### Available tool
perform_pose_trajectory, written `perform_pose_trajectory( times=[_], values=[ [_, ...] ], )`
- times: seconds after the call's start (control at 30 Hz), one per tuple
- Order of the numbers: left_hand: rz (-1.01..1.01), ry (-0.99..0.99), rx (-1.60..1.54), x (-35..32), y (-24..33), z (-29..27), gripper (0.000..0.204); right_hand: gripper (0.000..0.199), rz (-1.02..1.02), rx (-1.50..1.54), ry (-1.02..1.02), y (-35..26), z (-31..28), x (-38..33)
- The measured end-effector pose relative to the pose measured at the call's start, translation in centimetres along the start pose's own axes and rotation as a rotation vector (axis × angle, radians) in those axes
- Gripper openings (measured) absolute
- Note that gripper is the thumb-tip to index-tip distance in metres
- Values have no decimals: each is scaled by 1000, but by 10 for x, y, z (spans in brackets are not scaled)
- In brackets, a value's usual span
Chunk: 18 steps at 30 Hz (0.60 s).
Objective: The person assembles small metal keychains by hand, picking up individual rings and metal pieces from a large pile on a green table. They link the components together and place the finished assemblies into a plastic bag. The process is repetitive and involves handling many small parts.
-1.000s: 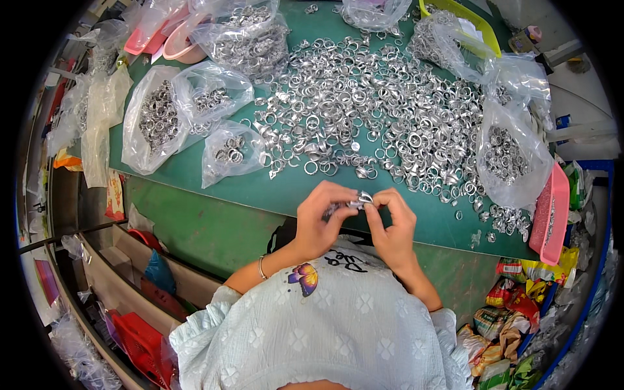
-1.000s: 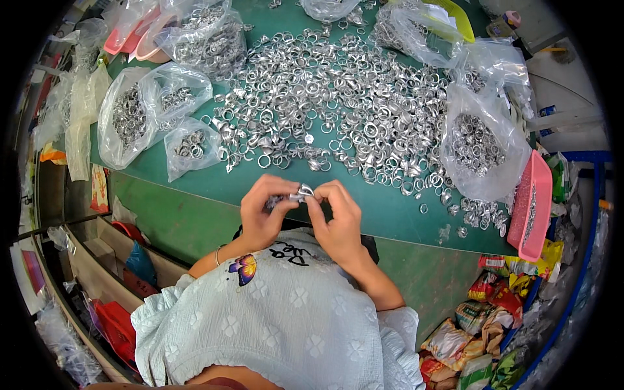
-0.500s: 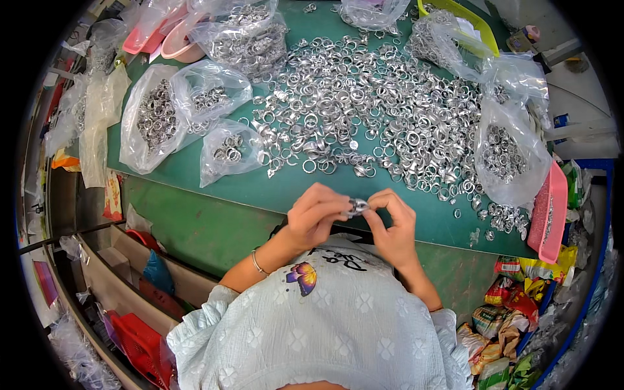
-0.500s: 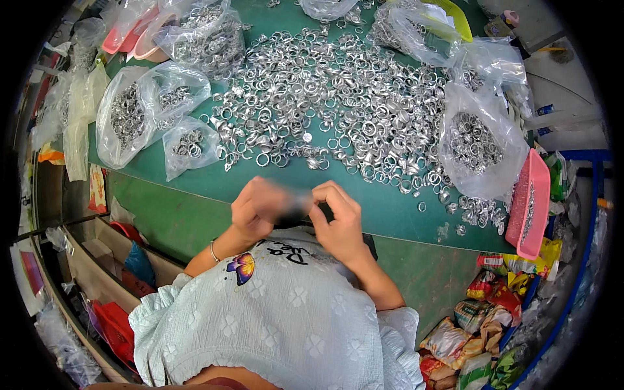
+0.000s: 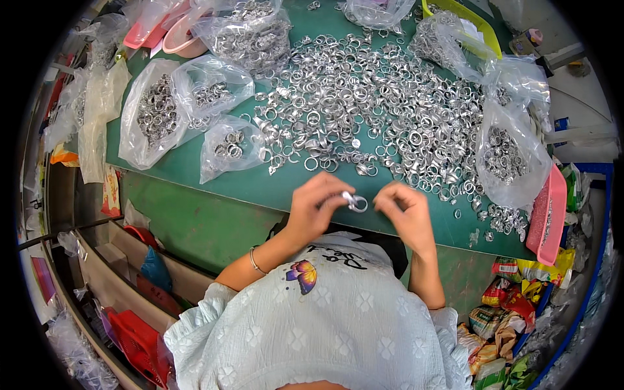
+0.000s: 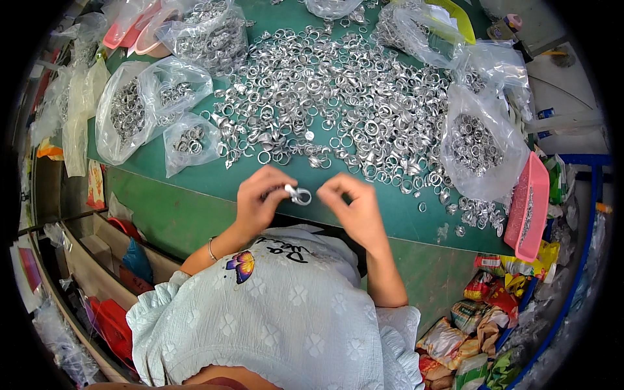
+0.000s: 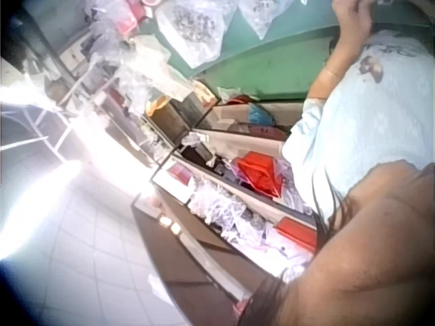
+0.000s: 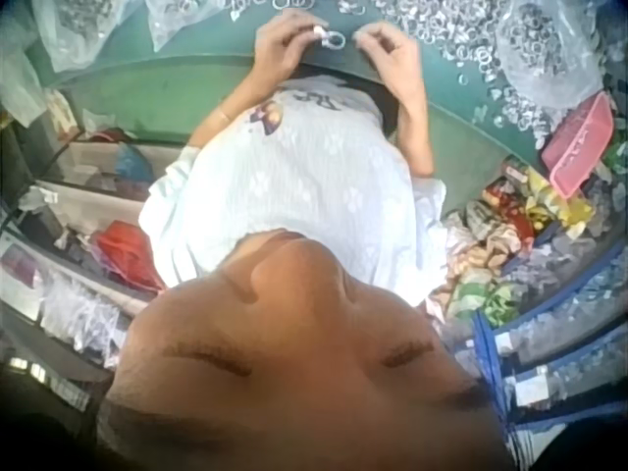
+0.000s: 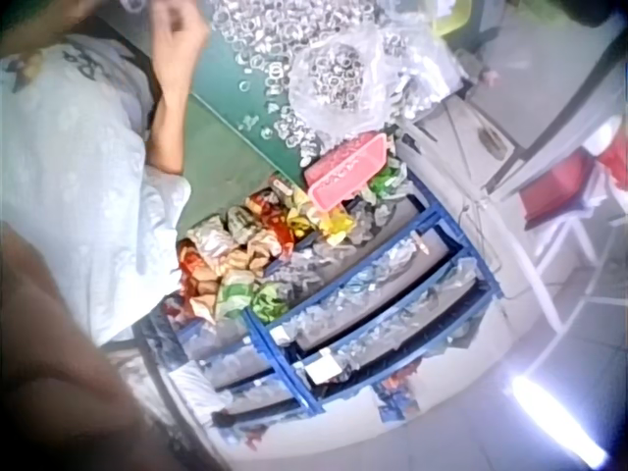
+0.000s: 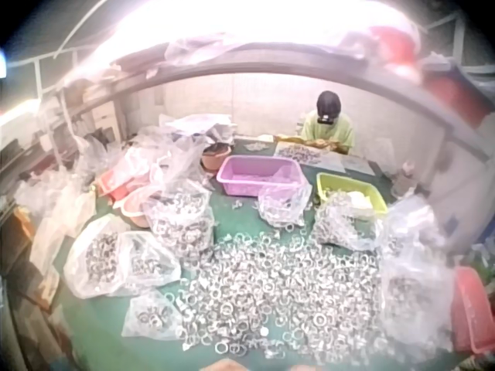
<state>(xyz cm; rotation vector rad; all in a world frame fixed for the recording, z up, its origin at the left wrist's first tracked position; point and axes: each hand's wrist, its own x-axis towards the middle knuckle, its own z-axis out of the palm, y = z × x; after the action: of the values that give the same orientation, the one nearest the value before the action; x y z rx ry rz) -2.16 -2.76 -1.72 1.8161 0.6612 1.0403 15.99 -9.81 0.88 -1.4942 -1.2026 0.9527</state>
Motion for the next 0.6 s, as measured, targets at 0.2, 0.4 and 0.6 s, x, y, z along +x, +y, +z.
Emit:
perform_pose_trajectory(
  times=[0.2, 0.4, 0.6],
  values=[
    [-762, 11, -794, -3, -8, -2, 18, 7, -378, -766, 234, 6, -3, 41],
    [-786, 104, -770, -5, -11, 1, 20, 7, -391, -610, 293, 20, -13, 48],
    [-769, 66, -737, -1, -10, 4, 27, 7, -366, -893, 239, 17, -5, 46]
  ],
)
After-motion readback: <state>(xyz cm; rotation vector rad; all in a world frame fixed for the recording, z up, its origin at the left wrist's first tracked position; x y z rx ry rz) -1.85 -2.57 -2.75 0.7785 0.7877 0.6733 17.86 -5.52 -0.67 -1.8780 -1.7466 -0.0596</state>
